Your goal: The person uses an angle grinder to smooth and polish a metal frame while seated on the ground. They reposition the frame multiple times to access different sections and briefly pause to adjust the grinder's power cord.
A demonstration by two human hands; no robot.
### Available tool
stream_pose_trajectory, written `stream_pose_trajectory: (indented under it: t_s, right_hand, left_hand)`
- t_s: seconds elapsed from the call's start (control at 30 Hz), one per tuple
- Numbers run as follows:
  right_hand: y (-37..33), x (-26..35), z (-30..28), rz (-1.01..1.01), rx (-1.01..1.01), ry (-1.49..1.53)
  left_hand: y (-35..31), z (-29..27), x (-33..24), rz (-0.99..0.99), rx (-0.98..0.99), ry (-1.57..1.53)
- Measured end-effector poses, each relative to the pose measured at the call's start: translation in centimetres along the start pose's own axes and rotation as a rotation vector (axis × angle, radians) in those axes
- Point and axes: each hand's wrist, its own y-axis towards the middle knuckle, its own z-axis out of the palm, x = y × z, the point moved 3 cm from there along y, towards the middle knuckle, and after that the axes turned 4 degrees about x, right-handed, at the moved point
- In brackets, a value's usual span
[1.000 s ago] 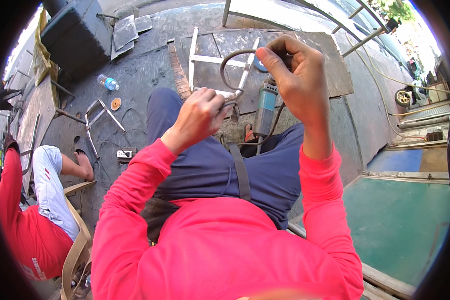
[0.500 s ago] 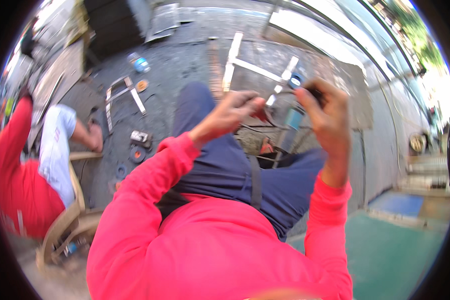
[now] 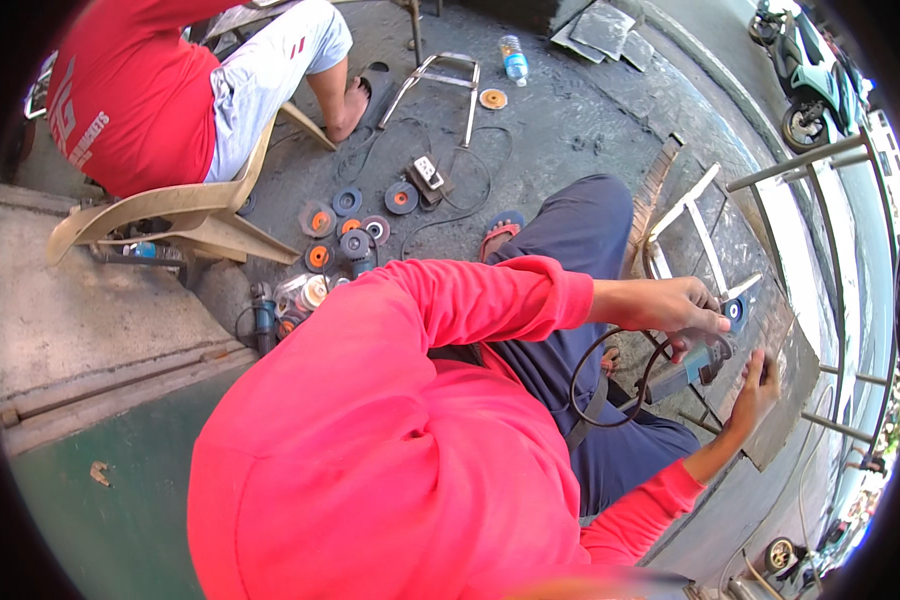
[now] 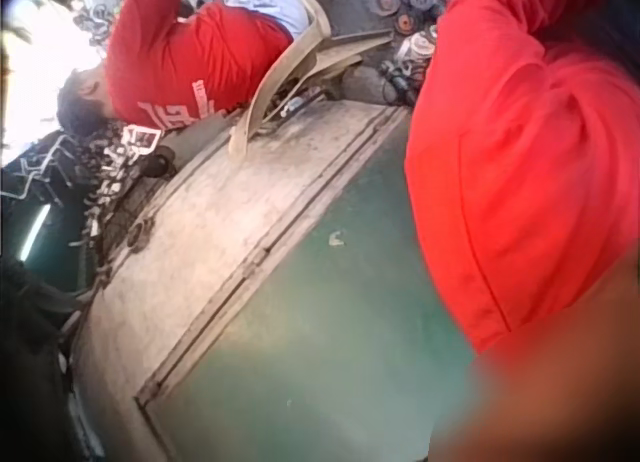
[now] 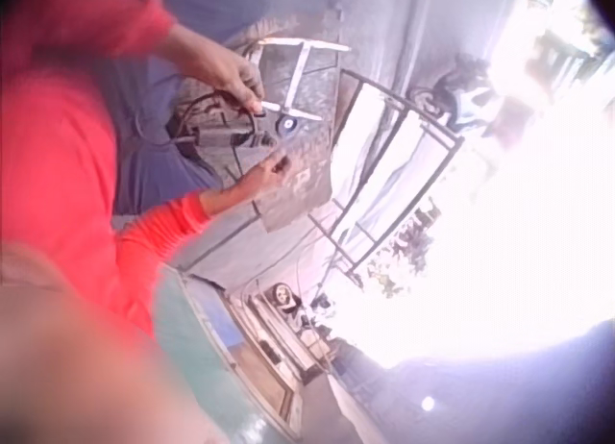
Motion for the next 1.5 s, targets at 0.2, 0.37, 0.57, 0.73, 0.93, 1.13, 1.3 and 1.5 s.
stream_pose_trajectory:
  t_s: [0.2,0.37,0.57,0.73,0.93,1.13,1.3,1.5]
  right_hand:
    - [-5.8,-16.4,1.9,0.72,-0.121,0.259]
    - [-9.2,-18.0,4.6,0.886,-0.079,0.623]
    - [-10.1,-18.0,8.3,0.901,0.222,0.873]
    - [-9.8,-17.3,10.2,0.836,0.253,0.644]
    - [-9.9,-11.6,12.7,0.827,0.241,0.749]
    - [-9.6,-10.3,12.8,0.793,0.16,0.784]
    - [-8.7,-11.1,11.4,0.812,0.069,0.814]
    - [-8.8,-12.2,11.4,0.774,0.03,0.987]
  left_hand:
    - [-0.1,-0.6,4.0,0.083,-0.197,0.876]
    - [1.3,-0.5,8.6,-0.23,-0.237,0.64]
    - [2.3,-0.2,9.2,-0.137,-0.241,0.701]
    - [1.9,-0.4,8.9,-0.075,-0.199,0.803]
    - [1.4,-1.3,8.9,-0.081,-0.204,0.866]
    - [2.2,-2.1,10.4,-0.166,-0.206,0.844]
    - [1.7,-3.1,10.8,-0.116,-0.222,0.941]
    - [0.5,-3.4,10.8,-0.179,-0.166,0.926]
